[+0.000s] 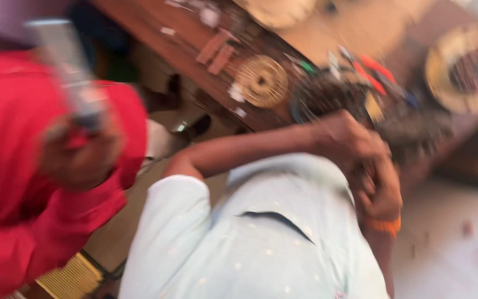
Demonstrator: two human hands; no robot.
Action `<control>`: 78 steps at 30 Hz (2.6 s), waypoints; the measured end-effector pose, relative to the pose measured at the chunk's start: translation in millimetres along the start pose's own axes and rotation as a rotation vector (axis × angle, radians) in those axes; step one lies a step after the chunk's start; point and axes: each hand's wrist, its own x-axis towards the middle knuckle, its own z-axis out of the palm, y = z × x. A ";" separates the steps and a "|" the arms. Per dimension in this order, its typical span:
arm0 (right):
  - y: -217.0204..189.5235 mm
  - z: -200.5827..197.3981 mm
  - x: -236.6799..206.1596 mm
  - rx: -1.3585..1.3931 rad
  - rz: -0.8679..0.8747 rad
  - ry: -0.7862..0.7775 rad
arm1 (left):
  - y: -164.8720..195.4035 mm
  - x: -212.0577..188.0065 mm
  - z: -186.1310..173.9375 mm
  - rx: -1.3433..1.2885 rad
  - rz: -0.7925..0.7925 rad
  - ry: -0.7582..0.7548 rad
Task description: The person threads red insulated wire through the slots of a fan motor stator on a workbench, pulls the wire taut, and cuts it with scissors. They then use a wrench on the motor assembly and fit small components into the stator by hand.
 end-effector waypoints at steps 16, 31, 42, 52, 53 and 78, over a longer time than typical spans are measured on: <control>92.7 -14.0 -23.2 0.505 -0.085 0.033 | 13.5 -9.7 39.8 0.094 -0.148 -0.227; 69.9 -19.8 -83.3 -0.619 -0.544 0.413 | 70.5 -45.0 128.0 -0.079 -0.886 -0.140; 147.4 30.1 -197.5 1.050 -0.015 0.127 | 89.6 -56.3 103.7 0.087 0.386 -0.368; 188.8 180.7 -313.1 -0.337 0.104 1.288 | 142.3 -194.3 187.0 -0.246 0.468 -0.687; 192.9 203.4 -332.2 -0.306 0.132 1.446 | 158.3 -214.7 198.0 -0.316 0.355 -0.851; 283.0 835.7 -727.3 0.377 0.217 3.494 | 618.1 -516.9 280.8 -0.298 1.183 -2.035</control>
